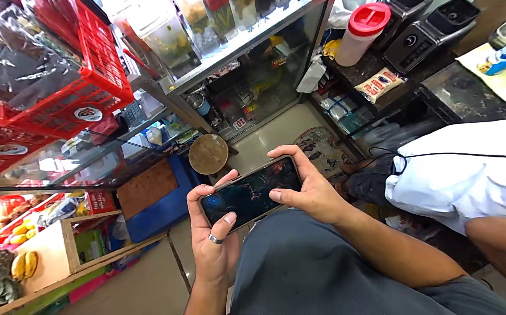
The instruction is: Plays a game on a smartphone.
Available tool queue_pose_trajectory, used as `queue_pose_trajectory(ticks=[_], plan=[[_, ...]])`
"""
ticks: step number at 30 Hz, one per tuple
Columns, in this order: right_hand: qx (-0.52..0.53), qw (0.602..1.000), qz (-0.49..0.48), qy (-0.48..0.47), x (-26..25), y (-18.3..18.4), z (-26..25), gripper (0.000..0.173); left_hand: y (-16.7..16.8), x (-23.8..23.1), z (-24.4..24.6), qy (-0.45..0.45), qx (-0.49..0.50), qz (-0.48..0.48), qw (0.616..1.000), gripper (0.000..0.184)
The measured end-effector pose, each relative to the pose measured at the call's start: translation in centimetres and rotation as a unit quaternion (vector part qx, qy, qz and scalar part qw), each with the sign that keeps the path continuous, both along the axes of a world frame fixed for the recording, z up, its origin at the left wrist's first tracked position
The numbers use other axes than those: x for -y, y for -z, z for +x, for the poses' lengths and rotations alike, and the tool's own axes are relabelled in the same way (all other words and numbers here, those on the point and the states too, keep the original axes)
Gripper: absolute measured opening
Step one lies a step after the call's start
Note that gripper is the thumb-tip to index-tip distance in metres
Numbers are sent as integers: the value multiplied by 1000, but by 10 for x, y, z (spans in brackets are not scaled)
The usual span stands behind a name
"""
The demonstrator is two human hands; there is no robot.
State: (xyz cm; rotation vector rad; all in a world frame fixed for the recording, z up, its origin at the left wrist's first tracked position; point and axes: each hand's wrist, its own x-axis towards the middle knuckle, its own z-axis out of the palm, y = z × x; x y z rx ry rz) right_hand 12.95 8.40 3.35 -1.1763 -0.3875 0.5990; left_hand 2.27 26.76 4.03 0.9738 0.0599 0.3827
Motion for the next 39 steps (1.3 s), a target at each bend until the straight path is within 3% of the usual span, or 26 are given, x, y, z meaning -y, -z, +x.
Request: queue_pose_trajectory(ticks=[9, 16, 20, 26, 32, 36, 39], plan=[[-3, 1000, 8, 4, 4, 1, -7, 56, 7, 0, -9, 38, 28, -28, 999, 56], [-36, 997, 59, 18, 5, 9, -10, 30, 6, 6, -13, 34, 36, -22, 999, 48], [-26, 996, 88, -18, 10, 5, -11, 41, 1, 14, -10, -24, -2, 14, 1000, 39], [1, 996, 82, -30, 15, 0, -15, 59, -2, 13, -10, -12, -7, 43, 999, 55], [-5, 996, 82, -23, 21, 1, -18, 56, 2, 8, -13, 67, 27, -18, 997, 58], [9, 995, 95, -23, 21, 2, -18, 53, -2, 14, -12, 30, 19, -12, 999, 45], [16, 995, 101, -22, 22, 2, -19, 51, -4, 19, -12, -4, 3, 29, 1000, 47]])
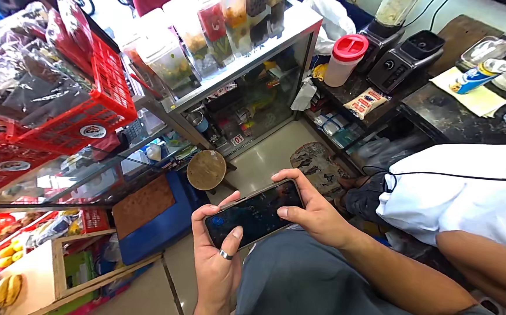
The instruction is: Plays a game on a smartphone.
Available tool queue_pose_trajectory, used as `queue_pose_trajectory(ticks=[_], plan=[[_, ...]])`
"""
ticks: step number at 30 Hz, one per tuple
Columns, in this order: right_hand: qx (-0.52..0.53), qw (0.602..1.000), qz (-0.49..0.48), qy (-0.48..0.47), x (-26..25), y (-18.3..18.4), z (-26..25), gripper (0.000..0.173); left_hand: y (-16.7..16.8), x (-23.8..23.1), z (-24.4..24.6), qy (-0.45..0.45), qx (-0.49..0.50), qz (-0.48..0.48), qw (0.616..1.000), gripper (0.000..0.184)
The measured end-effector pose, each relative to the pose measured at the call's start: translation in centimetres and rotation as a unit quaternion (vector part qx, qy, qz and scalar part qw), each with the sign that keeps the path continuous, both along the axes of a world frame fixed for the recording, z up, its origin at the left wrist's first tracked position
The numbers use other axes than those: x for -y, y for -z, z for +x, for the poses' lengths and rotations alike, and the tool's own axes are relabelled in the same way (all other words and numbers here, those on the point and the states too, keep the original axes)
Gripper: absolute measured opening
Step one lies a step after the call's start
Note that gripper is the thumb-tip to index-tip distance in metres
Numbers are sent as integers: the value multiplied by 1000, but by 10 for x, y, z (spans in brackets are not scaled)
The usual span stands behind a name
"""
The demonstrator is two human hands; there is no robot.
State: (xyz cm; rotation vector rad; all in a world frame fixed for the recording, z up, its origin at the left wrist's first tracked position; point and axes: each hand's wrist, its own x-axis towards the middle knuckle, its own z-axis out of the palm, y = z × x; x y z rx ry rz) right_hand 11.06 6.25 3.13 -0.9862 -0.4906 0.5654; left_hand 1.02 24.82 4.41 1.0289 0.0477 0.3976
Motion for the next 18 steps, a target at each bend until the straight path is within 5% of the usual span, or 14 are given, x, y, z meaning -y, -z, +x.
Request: queue_pose_trajectory(ticks=[6, 18], plan=[[-6, 1000, -1, -11, 4, 1, -2, 58, 0, 2, -1, -4, -14, 12, 1000, 56], [3, 996, -71, 49, -2, -1, -3, 61, 1, 8, 0, -22, -23, -5, 999, 45]])
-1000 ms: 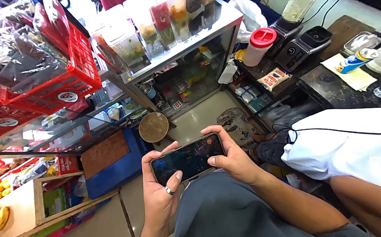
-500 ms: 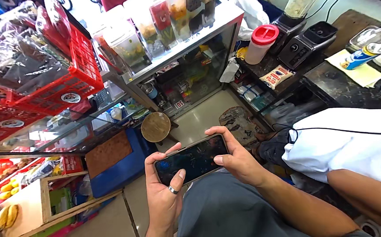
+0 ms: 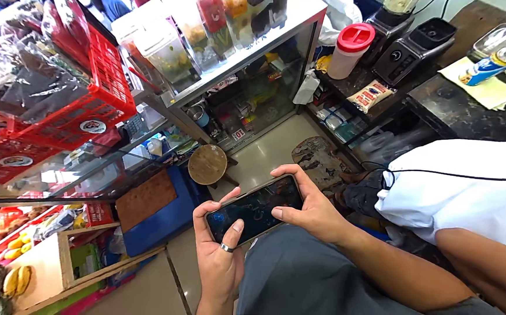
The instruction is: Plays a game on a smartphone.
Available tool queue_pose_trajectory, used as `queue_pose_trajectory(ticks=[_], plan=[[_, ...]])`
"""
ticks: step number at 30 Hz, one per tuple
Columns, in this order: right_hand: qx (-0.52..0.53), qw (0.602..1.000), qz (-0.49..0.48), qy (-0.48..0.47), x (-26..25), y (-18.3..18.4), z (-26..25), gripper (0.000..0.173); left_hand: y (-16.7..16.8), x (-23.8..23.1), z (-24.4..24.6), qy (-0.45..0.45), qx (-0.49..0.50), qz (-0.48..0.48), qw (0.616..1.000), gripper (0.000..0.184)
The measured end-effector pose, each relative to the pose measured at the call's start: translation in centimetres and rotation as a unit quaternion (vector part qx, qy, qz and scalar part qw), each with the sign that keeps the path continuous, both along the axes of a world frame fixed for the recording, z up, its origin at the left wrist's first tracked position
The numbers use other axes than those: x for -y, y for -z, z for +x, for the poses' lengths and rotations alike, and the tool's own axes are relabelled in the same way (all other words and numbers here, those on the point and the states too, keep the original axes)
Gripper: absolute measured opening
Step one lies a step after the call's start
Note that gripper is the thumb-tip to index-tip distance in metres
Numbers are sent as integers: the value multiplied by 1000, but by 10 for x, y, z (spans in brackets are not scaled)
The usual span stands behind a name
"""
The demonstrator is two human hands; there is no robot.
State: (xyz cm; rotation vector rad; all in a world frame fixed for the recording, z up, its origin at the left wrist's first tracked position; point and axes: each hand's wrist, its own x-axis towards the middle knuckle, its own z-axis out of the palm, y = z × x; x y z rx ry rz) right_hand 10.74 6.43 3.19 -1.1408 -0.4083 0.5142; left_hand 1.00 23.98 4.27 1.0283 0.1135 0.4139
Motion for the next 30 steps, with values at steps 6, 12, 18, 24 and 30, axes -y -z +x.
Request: queue_pose_trajectory(ticks=[6, 12, 18, 24, 30], plan=[[-27, 995, 56, -73, 5, 9, 7, 54, 8, -14, -4, 74, 36, -93, 992, 51], [-51, 994, 58, -78, 6, 13, 11, 39, 13, -16, -6, 83, 35, -33, 995, 62], [-51, 992, 61, -101, 7, 11, 10, 47, 11, -17, -4, 61, 25, -102, 993, 46], [-64, 993, 67, -78, 5, 12, 7, 38, 9, -16, -5, 53, 27, -60, 996, 45], [-68, 993, 72, -64, 2, 16, 3, 33, 9, -9, -5, 4, 12, 36, 999, 48]])
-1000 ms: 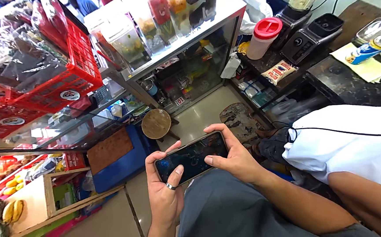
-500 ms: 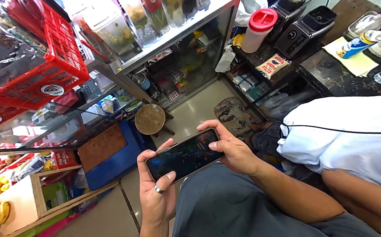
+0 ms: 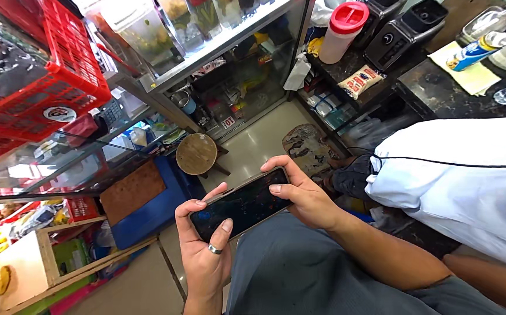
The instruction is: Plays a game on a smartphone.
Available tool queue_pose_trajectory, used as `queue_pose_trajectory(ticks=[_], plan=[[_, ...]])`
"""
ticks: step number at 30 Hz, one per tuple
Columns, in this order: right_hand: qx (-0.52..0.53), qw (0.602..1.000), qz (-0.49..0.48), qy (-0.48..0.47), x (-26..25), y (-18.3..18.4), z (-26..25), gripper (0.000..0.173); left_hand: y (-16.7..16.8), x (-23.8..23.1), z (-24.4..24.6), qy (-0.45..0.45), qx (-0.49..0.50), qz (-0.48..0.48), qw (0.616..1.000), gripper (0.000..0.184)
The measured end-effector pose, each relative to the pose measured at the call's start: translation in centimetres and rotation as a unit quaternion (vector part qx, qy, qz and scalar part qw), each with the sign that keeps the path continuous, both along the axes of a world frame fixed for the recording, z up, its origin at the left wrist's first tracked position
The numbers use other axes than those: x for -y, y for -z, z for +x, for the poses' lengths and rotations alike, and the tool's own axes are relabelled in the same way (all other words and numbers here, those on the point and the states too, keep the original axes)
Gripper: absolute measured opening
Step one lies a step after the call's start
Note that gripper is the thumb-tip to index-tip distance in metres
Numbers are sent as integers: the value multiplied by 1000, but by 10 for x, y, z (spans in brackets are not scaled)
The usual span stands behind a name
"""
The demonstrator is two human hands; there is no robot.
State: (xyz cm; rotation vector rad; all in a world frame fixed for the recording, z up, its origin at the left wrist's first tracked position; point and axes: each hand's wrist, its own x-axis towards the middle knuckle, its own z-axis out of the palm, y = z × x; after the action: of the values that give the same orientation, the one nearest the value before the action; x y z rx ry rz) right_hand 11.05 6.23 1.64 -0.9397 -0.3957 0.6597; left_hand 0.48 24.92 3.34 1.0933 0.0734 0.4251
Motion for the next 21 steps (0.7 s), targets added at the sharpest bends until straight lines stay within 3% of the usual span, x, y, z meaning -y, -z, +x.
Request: queue_pose_trajectory(ticks=[6, 11, 14, 16, 18, 21], plan=[[43, 998, -22, -28, 7, -2, -2, 61, 1, -9, -2, 57, -13, -29, 998, 60], [25, 999, -28, -34, 8, -2, 2, 60, 4, -17, -3, 130, 17, -111, 985, 62], [28, 999, -33, -32, 7, -4, 2, 61, 1, -12, -1, 74, -4, -115, 991, 47], [28, 998, -43, -29, 5, -5, 1, 61, 0, -8, 0, 26, -17, -70, 997, 41], [32, 998, -52, -25, 3, -5, 2, 62, 1, -8, 0, 15, -21, -31, 999, 48], [33, 998, -53, -25, 1, -3, 3, 62, 4, -14, -3, 65, -7, -61, 996, 59]])
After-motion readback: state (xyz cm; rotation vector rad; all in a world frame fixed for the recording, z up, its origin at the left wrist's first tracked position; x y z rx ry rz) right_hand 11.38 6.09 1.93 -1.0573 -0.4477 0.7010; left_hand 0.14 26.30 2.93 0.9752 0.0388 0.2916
